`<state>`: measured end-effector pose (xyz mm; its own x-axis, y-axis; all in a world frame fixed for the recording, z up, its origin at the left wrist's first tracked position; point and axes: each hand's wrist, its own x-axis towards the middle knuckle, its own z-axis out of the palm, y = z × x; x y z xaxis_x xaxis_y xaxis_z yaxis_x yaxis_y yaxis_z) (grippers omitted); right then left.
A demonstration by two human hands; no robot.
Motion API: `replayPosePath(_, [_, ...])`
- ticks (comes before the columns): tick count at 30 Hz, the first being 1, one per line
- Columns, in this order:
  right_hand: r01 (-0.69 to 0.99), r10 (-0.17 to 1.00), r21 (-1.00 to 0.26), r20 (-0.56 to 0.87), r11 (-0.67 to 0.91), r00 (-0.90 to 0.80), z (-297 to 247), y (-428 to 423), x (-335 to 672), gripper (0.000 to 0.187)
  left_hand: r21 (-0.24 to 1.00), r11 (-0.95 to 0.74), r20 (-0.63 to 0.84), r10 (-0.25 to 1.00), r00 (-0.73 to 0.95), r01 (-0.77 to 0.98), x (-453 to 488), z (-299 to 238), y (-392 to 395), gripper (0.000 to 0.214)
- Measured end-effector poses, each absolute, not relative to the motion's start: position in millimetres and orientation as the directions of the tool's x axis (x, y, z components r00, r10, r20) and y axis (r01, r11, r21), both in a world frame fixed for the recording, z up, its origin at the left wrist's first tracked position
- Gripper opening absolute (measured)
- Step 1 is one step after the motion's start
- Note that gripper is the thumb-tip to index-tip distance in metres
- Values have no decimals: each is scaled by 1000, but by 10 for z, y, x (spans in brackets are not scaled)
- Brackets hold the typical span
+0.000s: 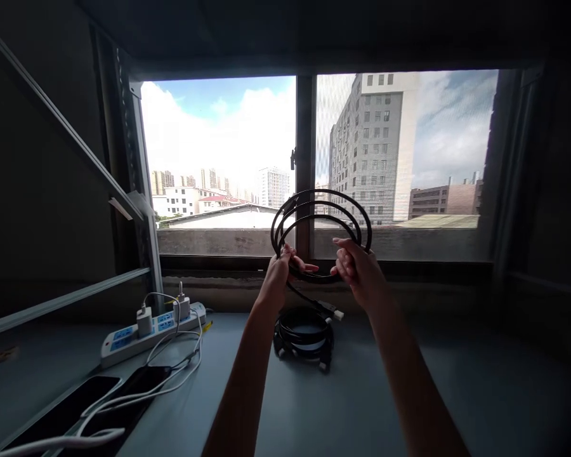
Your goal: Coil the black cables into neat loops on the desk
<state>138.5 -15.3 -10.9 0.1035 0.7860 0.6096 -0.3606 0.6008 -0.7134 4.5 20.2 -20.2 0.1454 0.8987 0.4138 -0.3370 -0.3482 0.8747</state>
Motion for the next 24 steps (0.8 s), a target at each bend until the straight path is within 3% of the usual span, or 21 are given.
replayPosePath(4, [-200,732,-705,666,680,144,-119,-192,1348,31,862,-413,460,881,109,-295,-59,-125,144,25])
replayPosePath(7, [10,589,-617,756,787,284,-109,-240,1329,22,844,-502,512,859,5,-191,-105,-57,63,20])
replayPosePath(9, [125,450,-517,821,846,351,-94,-290,1332,31,812,-571,568,821,-60,-118,-128,-16,-3,17])
replayPosePath(12, [204,293,-374,894,905,339,-67,-384,1349,62,756,-654,652,754,-82,2,-151,29,-107,14])
replayPosePath(16, [284,185,-246,957,927,224,-40,-493,1371,56,727,-684,686,726,-45,60,-161,67,-216,14])
replayPosePath(19, [319,151,-208,969,925,194,-34,-534,1374,51,753,-657,657,754,6,39,-162,90,-263,14])
replayPosePath(24, [269,197,-261,950,927,244,-33,-495,1379,46,821,-567,571,816,90,-64,-166,127,-338,16])
